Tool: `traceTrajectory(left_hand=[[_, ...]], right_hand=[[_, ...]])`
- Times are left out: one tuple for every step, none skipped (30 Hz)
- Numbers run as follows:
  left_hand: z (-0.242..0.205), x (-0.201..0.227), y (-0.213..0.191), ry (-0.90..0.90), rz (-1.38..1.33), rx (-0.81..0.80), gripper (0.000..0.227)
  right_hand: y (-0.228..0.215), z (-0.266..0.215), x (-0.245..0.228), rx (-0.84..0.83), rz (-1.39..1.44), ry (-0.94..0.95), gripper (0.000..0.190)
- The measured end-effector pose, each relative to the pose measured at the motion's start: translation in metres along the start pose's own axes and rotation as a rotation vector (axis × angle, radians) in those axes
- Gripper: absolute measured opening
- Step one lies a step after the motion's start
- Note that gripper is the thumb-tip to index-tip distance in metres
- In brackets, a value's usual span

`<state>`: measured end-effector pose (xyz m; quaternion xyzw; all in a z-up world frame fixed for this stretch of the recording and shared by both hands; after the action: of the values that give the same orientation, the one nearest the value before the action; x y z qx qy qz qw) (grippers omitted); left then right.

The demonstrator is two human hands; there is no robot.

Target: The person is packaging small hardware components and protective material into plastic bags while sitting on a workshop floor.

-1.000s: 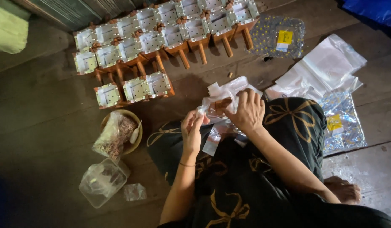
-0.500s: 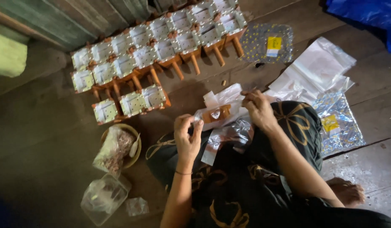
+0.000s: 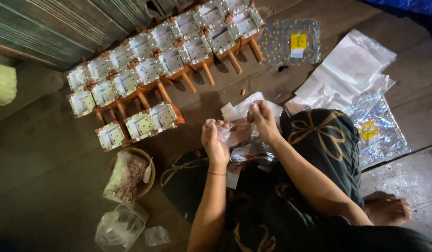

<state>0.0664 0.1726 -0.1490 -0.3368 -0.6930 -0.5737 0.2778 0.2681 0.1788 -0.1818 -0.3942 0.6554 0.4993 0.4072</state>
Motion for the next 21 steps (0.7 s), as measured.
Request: traceTrajectory(left_hand=[[0.003,-0.007,-0.007,0.021,-0.023,0.019,0.012],[0.007,-0.016,-0.014,0.015,-0.018,0.023,0.012],[0.011,-0.024,-0.023,-0.002,0.087,0.047,0.017],[0.015,-0.031,-0.031,-0.019,0.192,0.071,0.022],[0.018,-0.028,-0.035,-0.022,0.196,0.071,0.022],[0.022,-0.022,-0.031,-0.03,0.433,0.007,0.028],[0.024,-0.018,-0.028,-0.04,0.669,-0.059,0.036],[0.026,-0.021,-0.033,-0.046,0.673,-0.059,0.036],[0.028,-0.023,-0.029,-0.022,0.796,-0.129,0.036],[0.029,-0.027,-0.023,0.004,0.918,-0.202,0.037],[0.032,-0.032,-0.031,0.003,0.915,-0.211,0.037],[0.036,-0.034,-0.037,0.033,0.953,-0.226,0.035],[0.041,-0.041,-0.038,0.065,0.984,-0.251,0.034],[0.042,-0.037,-0.033,0.066,0.975,-0.271,0.034],[0.036,-0.036,-0.027,0.055,1.058,-0.325,0.042],[0.03,-0.036,-0.021,0.046,1.141,-0.381,0.054],[0.023,-0.033,-0.014,0.041,1.135,-0.395,0.054],[0.016,-0.029,-0.009,0.022,1.127,-0.395,0.059],[0.012,-0.023,-0.005,0.011,1.121,-0.387,0.064],[0.014,-0.015,0.006,0.013,1.118,-0.395,0.064],[0.009,-0.009,0.015,-0.002,1.079,-0.422,0.066]], right_hand=[[0.007,0.002,-0.002,-0.144,-0.086,-0.185,0.008],[0.001,0.009,0.016,-0.14,-0.082,-0.178,0.008],[-0.001,0.017,0.04,-0.185,-0.213,-0.09,0.009],[-0.004,0.024,0.064,-0.231,-0.342,0.0,0.019],[0.001,0.026,0.054,-0.228,-0.337,0.002,0.019],[0.008,0.028,0.04,-0.226,-0.602,-0.018,0.018],[0.016,0.029,0.028,-0.222,-0.867,-0.034,0.019],[0.022,0.034,0.025,-0.22,-0.863,-0.029,0.019],[0.027,0.038,0.023,-0.238,-0.813,-0.015,0.019],[0.032,0.042,0.021,-0.256,-0.763,-0.002,0.022],[0.036,0.038,0.006,-0.247,-0.765,-0.003,0.022],[0.049,0.034,-0.008,-0.319,-0.73,-0.037,0.024],[0.056,0.029,-0.026,-0.38,-0.701,-0.074,0.028],[0.049,0.033,-0.012,-0.361,-0.711,-0.077,0.028],[0.048,0.029,0.012,-0.437,-0.722,-0.031,0.038],[0.046,0.024,0.036,-0.512,-0.73,0.017,0.048],[0.052,0.016,0.017,-0.498,-0.734,0.022,0.048],[0.064,0.006,0.0,-0.533,-0.62,0.047,0.042],[0.079,0.0,-0.018,-0.575,-0.506,0.063,0.042],[0.074,0.006,-0.009,-0.568,-0.509,0.061,0.042],[0.07,0.007,0.002,-0.551,-0.449,0.059,0.018]])
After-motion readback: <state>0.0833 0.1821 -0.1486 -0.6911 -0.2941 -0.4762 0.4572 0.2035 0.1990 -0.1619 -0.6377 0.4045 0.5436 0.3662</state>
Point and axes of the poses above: each hand's wrist, its own z-axis towards the middle knuckle, its own y-axis out of the palm, x = y × z, the point moved 10 cm from there along z, towards the middle knuckle, and after that the axes turned 11 degrees about -x, right-handed, at the moved point
